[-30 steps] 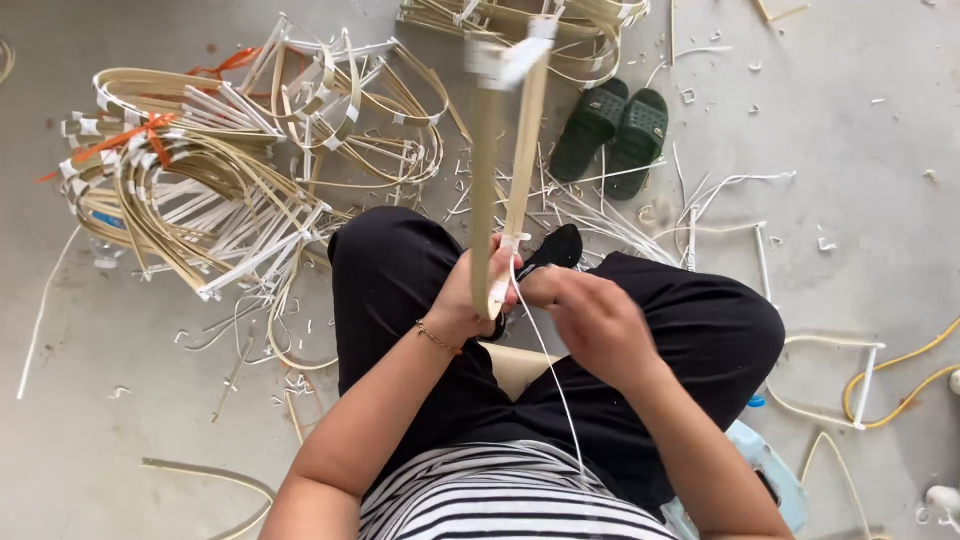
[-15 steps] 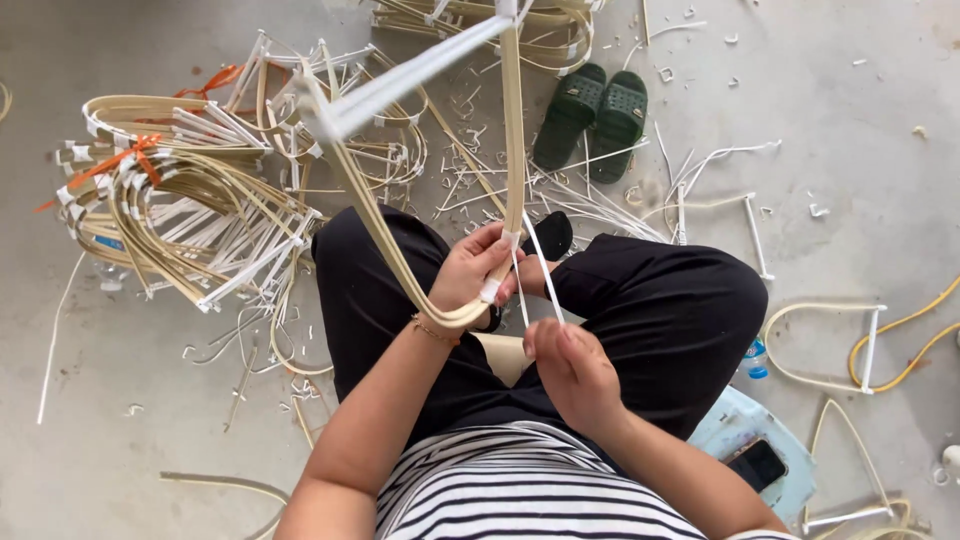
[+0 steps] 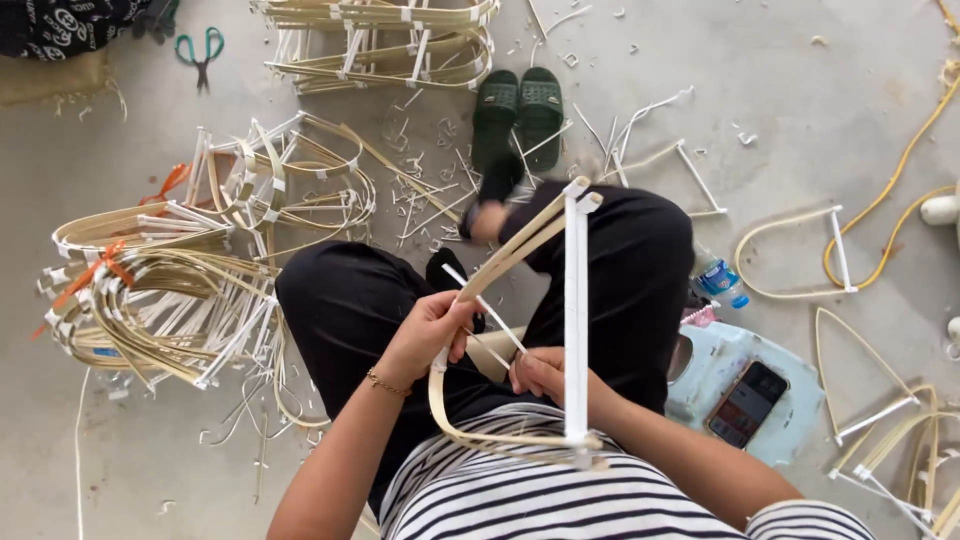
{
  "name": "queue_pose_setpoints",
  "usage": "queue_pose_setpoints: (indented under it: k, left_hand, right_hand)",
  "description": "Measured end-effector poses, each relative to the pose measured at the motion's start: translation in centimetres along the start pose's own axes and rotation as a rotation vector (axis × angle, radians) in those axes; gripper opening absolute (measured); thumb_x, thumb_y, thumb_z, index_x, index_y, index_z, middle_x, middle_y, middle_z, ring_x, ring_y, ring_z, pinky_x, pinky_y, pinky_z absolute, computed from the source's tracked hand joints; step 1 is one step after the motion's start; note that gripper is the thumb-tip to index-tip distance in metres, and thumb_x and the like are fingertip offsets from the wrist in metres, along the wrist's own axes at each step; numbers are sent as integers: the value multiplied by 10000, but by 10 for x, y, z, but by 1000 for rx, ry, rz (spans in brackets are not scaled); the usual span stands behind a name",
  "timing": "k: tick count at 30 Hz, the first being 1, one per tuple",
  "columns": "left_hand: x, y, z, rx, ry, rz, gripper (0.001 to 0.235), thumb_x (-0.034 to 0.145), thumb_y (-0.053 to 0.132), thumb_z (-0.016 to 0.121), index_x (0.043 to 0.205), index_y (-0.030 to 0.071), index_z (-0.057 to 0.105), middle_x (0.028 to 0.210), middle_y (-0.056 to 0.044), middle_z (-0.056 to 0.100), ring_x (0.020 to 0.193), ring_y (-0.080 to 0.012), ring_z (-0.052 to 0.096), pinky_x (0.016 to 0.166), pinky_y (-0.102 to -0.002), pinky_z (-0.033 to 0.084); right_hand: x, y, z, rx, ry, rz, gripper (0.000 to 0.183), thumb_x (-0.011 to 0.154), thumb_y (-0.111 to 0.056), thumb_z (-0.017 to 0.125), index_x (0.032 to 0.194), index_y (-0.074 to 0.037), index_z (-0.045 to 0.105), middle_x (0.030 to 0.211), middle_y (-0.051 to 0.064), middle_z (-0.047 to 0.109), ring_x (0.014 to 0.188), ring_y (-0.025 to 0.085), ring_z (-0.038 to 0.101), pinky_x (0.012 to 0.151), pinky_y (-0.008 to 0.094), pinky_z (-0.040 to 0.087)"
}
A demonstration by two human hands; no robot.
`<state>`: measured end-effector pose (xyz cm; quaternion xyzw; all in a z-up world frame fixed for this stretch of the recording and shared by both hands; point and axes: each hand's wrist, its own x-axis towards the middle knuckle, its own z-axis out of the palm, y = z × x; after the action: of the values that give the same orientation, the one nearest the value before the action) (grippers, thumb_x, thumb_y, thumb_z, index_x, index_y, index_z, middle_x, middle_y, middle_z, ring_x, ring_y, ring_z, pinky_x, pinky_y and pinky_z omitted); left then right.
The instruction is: The recorder is assembling and wrapping curved bamboo or wood furniture frames using white plastic strips and scissors.
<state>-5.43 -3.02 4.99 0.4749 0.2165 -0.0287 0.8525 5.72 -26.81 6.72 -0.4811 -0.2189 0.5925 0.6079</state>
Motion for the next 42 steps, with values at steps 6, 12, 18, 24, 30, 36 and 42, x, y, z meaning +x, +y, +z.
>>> queue_pose_setpoints:
  k: [6, 12, 18, 24, 30, 36, 42]
  left_hand:
    - [-12, -20, -2, -72, 251, 100, 283, 1064, 237, 546, 1032, -19, 664, 771, -29, 643, 475, -89, 581, 411, -237, 470]
    - [19, -52, -98, -45, 256, 252, 324, 845, 23, 674, 1164, 59, 634, 769, -51, 604, 516, -129, 587, 457, -278, 503]
    - [1, 29, -31, -290, 385, 195, 255, 1140, 240, 512, 1143, 6, 614, 931, -58, 597, 588, -120, 577, 525, -255, 474]
    - [15, -1, -17, -394, 368, 0, 258, 1122, 243, 481, 1111, 25, 619, 908, -52, 606, 553, -107, 563, 468, -222, 428]
    - [17, 10, -26, -386, 385, 37, 284, 1139, 246, 462, 1119, 7, 614, 916, -61, 603, 544, -113, 541, 467, -233, 417]
    - [32, 4, -15, -411, 479, 27, 302, 1112, 256, 457, 1123, 6, 626, 882, -56, 607, 488, -109, 514, 418, -241, 398]
    - [17, 18, 5, -408, 440, 60, 279, 1095, 210, 447, 1221, 8, 593, 866, -47, 598, 491, -124, 531, 416, -242, 404]
  right_hand:
    - [-6, 20, 2, -73, 28, 58, 296, 1045, -234, 551, 828, -51, 632, 796, 3, 522, 732, 106, 444, 683, 265, 388]
    - [-2, -27, 7, -508, -114, -338, 296, 1103, -269, 558, 924, -48, 640, 949, 55, 617, 967, 182, 580, 906, 334, 477]
    - [15, -4, -170, -575, 685, -254, 434, 968, -182, 648, 1391, -88, 620, 1247, 110, 661, 1111, 185, 658, 970, 309, 532]
    - [8, 150, -301, -849, 1034, 132, 431, 949, -250, 677, 1352, -101, 632, 1266, 179, 692, 1149, 316, 691, 1017, 423, 552]
    - [15, 212, -310, -1090, 905, 655, 733, 866, -244, 730, 1531, -213, 424, 1350, 230, 592, 1254, 419, 587, 1003, 540, 499]
    - [14, 221, -318, -1050, 826, 803, 996, 799, -280, 810, 1632, -315, 265, 1442, 222, 488, 1298, 442, 552, 1025, 543, 505]
    - [8, 208, -310, -1304, 837, 741, 952, 758, -374, 877, 1533, -362, 325, 1383, 157, 499, 1318, 409, 498, 1074, 540, 431]
